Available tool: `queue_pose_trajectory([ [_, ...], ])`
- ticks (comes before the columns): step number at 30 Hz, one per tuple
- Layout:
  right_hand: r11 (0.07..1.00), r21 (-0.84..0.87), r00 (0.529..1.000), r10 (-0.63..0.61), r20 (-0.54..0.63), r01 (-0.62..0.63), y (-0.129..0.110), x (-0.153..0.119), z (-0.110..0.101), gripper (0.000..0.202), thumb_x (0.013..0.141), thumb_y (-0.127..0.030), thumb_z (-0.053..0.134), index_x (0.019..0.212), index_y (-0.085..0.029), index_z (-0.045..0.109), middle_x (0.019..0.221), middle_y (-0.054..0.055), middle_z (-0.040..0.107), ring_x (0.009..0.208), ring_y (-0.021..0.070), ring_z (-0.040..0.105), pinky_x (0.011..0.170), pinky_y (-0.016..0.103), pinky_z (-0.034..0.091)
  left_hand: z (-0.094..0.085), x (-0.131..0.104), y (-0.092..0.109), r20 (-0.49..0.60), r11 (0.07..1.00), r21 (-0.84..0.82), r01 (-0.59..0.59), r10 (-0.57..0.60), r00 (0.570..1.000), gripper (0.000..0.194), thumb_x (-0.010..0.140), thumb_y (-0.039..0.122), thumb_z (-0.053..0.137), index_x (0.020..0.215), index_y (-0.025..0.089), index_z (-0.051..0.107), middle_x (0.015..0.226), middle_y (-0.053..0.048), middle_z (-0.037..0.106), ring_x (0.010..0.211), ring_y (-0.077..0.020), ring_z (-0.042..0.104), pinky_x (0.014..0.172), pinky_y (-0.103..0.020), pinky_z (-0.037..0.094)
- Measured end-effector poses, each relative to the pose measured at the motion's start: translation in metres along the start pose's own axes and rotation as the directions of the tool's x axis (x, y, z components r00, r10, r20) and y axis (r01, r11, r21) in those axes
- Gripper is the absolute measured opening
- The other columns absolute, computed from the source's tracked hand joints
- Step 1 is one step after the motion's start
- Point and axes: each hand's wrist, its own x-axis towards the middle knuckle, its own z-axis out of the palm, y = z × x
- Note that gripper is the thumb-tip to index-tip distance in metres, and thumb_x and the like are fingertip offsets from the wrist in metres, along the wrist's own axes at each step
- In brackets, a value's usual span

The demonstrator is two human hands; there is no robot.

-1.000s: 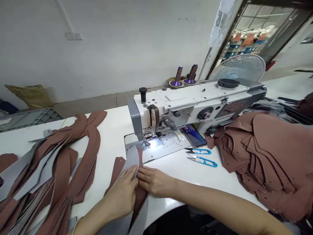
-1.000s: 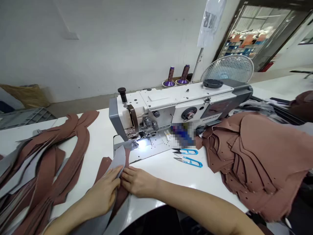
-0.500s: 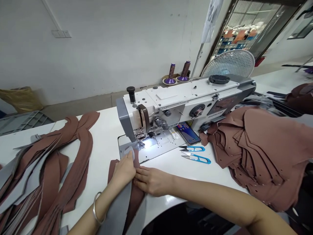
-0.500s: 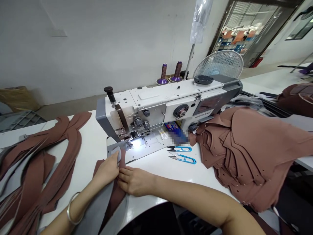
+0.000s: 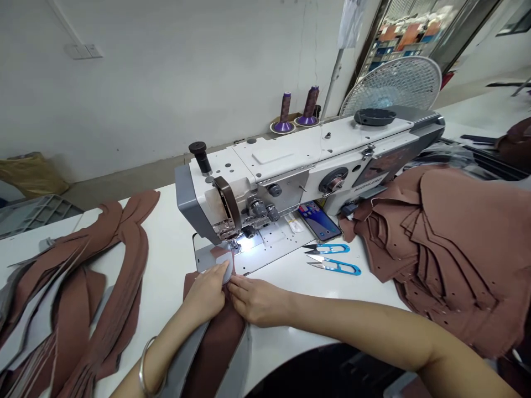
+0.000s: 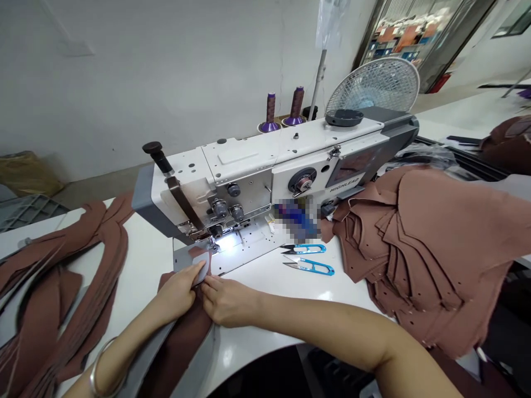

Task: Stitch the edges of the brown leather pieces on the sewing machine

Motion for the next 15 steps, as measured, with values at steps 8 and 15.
queue_pose_trajectory([
  [8, 0.998, 0.043, 0.999, 0.036, -0.033, -0.035, 0.018, -0.02, 0.002, 0.032, 0.098, -0.012, 0.04, 0.111, 0.005, 0.064, 0.119, 0.023, 0.063, 0.121, 0.0314, 0.055, 0.11, 0.042, 0.043, -0.007, 0.012, 0.012, 0.037, 0.997, 0.078, -0.022, 0.019, 0.999, 0.069, 0.079, 0.001, 0.036, 0.147, 0.007, 0.033, 0.144, -0.013, 0.05, 0.133, -0.0248, 0.045, 0.11, -0.038, 0.037],
  [15, 0.997, 0.048, 0.998, 0.059, -0.034, -0.058, 0.023, -0.021, 0.002, 0.03, 0.097, -0.012, 0.044, 0.11, 0.006, 0.064, 0.117, 0.025, 0.063, 0.119, 0.0335, 0.057, 0.106, 0.045, 0.046, -0.006, 0.022, 0.015, 0.037, 0.994, 0.108, -0.002, -0.002, 0.999, 0.069, 0.08, 0.0, 0.036, 0.148, 0.008, 0.031, 0.144, -0.014, 0.049, 0.134, -0.024, 0.044, 0.11, -0.037, 0.035],
])
